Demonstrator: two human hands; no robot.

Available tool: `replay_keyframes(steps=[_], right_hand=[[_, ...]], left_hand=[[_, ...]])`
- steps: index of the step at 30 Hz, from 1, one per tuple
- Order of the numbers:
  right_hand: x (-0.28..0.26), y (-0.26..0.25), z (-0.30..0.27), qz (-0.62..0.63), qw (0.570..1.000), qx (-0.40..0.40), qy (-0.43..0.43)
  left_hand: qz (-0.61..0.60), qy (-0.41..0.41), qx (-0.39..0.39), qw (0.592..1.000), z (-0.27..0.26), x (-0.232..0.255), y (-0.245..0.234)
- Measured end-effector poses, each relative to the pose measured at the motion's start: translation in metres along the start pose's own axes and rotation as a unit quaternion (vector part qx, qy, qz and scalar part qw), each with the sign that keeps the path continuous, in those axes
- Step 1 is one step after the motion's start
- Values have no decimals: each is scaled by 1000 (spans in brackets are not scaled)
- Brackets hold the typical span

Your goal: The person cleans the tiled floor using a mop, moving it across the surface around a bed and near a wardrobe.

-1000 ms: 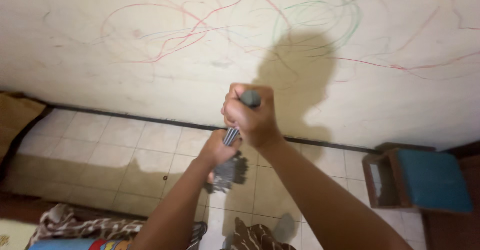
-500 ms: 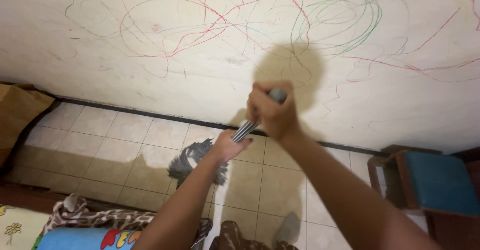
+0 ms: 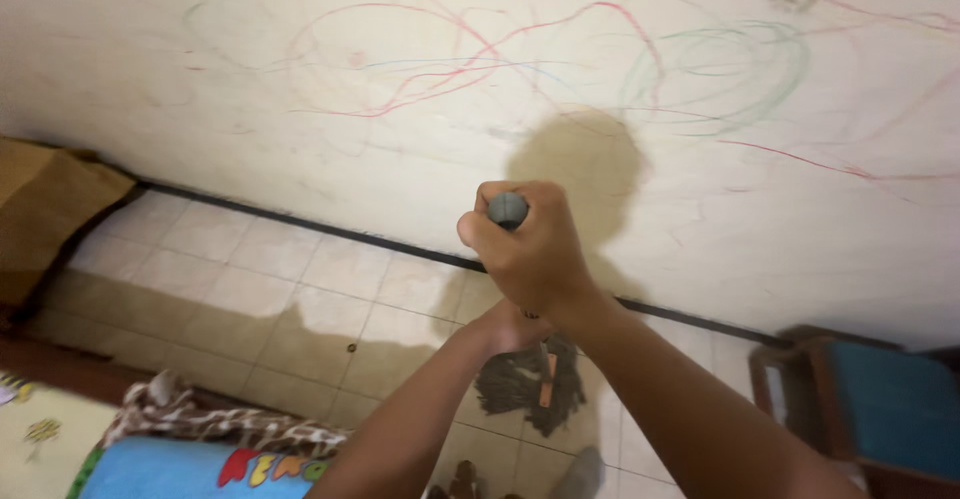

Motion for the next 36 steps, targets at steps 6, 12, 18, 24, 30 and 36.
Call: replay_keyframes(steps=[6,12,18,24,30,36], right_hand=[[0,47,12,39,999,12,-7],[-2,87,30,152,985,5,80],[23,137,21,253,966,16,47],[72,178,-16,187,981,-14,49],[107,210,-55,235,965,-103,61],[107,212,-64,296,937,-133,127]], left_hand=[[79,-11,11,997,-12,-7,-57],[75,-13,83,994,-22,9,-133],[91,-255,155,950,-54,-6,-200],[243,-257,233,906,-93,-108,-255],[241,-116,331,905,-159,-205,-279],[260,-206,363,871,-196,-212,-260]])
Point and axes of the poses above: each hand's wrist, its own z-axis towards the middle knuckle, its own y-axis out of the palm, x = y × z, the point moved 2 cm from there along z, towards the middle knuckle, and after that the axes turned 13 degrees about x, right-handed, at the moved point
